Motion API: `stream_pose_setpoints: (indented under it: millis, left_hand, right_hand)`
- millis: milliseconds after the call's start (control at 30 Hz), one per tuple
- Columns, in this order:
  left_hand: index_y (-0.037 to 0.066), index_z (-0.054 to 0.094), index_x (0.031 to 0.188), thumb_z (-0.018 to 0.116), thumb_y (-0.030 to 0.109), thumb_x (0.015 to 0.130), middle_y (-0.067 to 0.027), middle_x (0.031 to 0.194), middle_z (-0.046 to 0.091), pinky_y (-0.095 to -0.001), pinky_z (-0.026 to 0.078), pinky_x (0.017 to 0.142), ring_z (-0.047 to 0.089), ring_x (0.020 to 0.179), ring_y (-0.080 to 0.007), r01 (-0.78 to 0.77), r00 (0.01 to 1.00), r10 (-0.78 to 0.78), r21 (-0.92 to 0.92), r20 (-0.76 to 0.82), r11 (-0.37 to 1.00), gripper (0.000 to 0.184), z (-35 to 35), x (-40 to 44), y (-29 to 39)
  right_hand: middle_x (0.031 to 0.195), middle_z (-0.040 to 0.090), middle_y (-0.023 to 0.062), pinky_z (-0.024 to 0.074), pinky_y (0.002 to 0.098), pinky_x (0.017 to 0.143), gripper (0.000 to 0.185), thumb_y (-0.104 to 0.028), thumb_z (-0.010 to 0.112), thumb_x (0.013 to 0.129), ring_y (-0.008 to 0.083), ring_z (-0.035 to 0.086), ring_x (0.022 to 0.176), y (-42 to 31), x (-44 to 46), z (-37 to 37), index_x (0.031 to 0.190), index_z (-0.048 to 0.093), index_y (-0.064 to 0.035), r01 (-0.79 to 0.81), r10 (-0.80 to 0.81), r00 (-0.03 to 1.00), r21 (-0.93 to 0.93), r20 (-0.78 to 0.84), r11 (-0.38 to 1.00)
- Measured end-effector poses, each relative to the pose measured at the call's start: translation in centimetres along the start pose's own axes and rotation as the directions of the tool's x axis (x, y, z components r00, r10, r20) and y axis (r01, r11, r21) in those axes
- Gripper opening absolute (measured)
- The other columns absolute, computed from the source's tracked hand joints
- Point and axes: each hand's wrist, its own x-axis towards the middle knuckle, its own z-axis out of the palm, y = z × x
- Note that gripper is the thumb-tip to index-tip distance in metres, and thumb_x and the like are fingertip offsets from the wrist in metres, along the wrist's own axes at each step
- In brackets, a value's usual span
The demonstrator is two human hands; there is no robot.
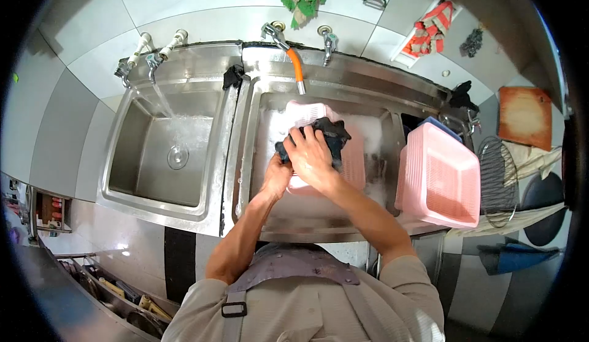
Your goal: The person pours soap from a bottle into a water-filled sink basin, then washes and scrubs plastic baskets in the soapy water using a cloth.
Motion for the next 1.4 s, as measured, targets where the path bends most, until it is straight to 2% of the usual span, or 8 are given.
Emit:
stream_pose_setpoints:
  millis: [233, 467, 833, 1000, 1200, 1267, 1333, 1400]
  left_hand:
    - [-0.004, 0.047, 0.139, 0.048, 0.005, 0.099, -0.0096, 0.112, 0.066, -0.0286, 0.048, 0.088, 0.061, 0.095, -0.0137, -0.039, 0.989, 0.039, -0.004, 0.145, 0.999, 0.04, 0.1, -3.6, 1.4]
    - [-0.004, 0.05, 0.137, 0.05, 0.002, 0.099, -0.0108, 0.117, 0.066, -0.0262, 0.047, 0.092, 0.06, 0.103, -0.014, -0.055, 0.995, 0.066, -0.143, 0.071, 0.988, 0.039, -2.2, -4.2, -1.1]
    - [-0.004, 0.058, 0.126, 0.053, 0.008, 0.101, -0.0089, 0.111, 0.068, -0.0269, 0.048, 0.088, 0.061, 0.097, -0.0126, -0.118, 0.989, 0.113, -0.046, -0.095, 0.992, 0.028, -5.0, -4.0, -0.1]
    - [-0.004, 0.053, 0.127, 0.049, 0.011, 0.102, -0.0087, 0.107, 0.066, -0.0292, 0.048, 0.085, 0.06, 0.094, -0.0135, -0.081, 0.973, 0.083, 0.016, -0.216, 0.997, 0.029, -3.8, -2.2, 0.7]
    - [-0.003, 0.053, 0.12, 0.051, 0.011, 0.1, -0.0114, 0.104, 0.065, -0.0318, 0.05, 0.08, 0.061, 0.089, -0.0166, -0.145, 0.963, 0.085, -0.223, -0.257, 0.964, 0.024, -2.0, -0.9, 2.3]
    - [-0.003, 0.052, 0.12, 0.052, 0.01, 0.099, -0.0115, 0.106, 0.065, -0.0325, 0.05, 0.082, 0.061, 0.091, -0.0174, -0.15, 0.977, 0.108, -0.236, -0.182, 0.96, 0.025, -1.0, -0.2, 1.5]
    - [-0.005, 0.05, 0.124, 0.054, 0.014, 0.1, -0.012, 0.112, 0.064, -0.0333, 0.05, 0.086, 0.062, 0.096, -0.019, -0.064, 0.997, 0.041, -0.403, -0.065, 0.913, 0.031, 1.1, -0.1, 2.7]
    - [-0.006, 0.048, 0.129, 0.055, 0.018, 0.1, -0.0127, 0.116, 0.063, -0.0335, 0.05, 0.091, 0.062, 0.102, -0.0205, 0.006, 0.997, -0.033, -0.393, -0.063, 0.92, 0.038, 2.5, 0.2, 4.2]
  right_hand:
    - [0.092, 0.065, 0.013, 0.0503, 0.0444, 0.078, 0.016, -0.016, 0.059, 0.079, 0.0305, 0.061, 0.091, 8.0, 6.9, 5.4, 0.084, 0.07, -0.0048, -0.07, 0.061, 0.995, -0.127, -0.074, 0.989]
    - [0.105, 0.071, 0.0212, 0.0517, 0.0408, 0.08, 0.028, -0.014, 0.063, 0.081, 0.0359, 0.068, 0.094, 18.1, 4.0, 8.4, 0.106, 0.072, -0.0039, -0.591, 0.178, 0.679, 0.387, 0.712, 0.707]
    - [0.135, 0.058, 0.0235, 0.0435, 0.0393, 0.102, 0.051, -0.025, 0.064, 0.091, 0.036, 0.055, 0.124, 22.8, -19.0, 22.2, 0.134, 0.057, 0.0012, -0.92, 0.732, 0.344, 0.057, 0.587, 0.387]
    - [0.139, 0.054, 0.0222, 0.0457, 0.0403, 0.098, 0.054, -0.031, 0.059, 0.096, 0.0342, 0.053, 0.125, 18.5, -19.3, 21.5, 0.14, 0.051, -0.0003, -0.594, 0.526, -0.078, 0.385, 0.847, -0.707]
    - [0.152, 0.039, 0.022, 0.0403, 0.0436, 0.109, 0.06, -0.032, 0.059, 0.098, 0.0382, 0.042, 0.137, 14.3, -12.6, 12.8, 0.143, 0.044, 0.0039, -0.83, 0.87, 0.249, 0.557, 0.425, -0.035]
    - [0.143, 0.049, 0.022, 0.0428, 0.0433, 0.105, 0.054, -0.029, 0.062, 0.096, 0.0386, 0.051, 0.127, 11.4, -9.3, 8.3, 0.139, 0.051, 0.001, -0.83, 0.871, 0.262, 0.558, 0.416, -0.016]
    - [0.124, 0.058, 0.0207, 0.0463, 0.0435, 0.097, 0.041, -0.025, 0.063, 0.094, 0.0369, 0.058, 0.113, 9.9, -7.5, 5.3, 0.128, 0.06, -0.0024, -0.694, 0.716, 0.606, 0.669, 0.346, 0.264]
    - [0.109, 0.059, 0.0195, 0.0491, 0.0403, 0.086, 0.028, -0.016, 0.064, 0.091, 0.0359, 0.059, 0.104, 7.6, -5.5, 3.3, 0.115, 0.064, -0.0015, -0.586, 0.706, 0.706, 0.605, 0.054, 0.539]
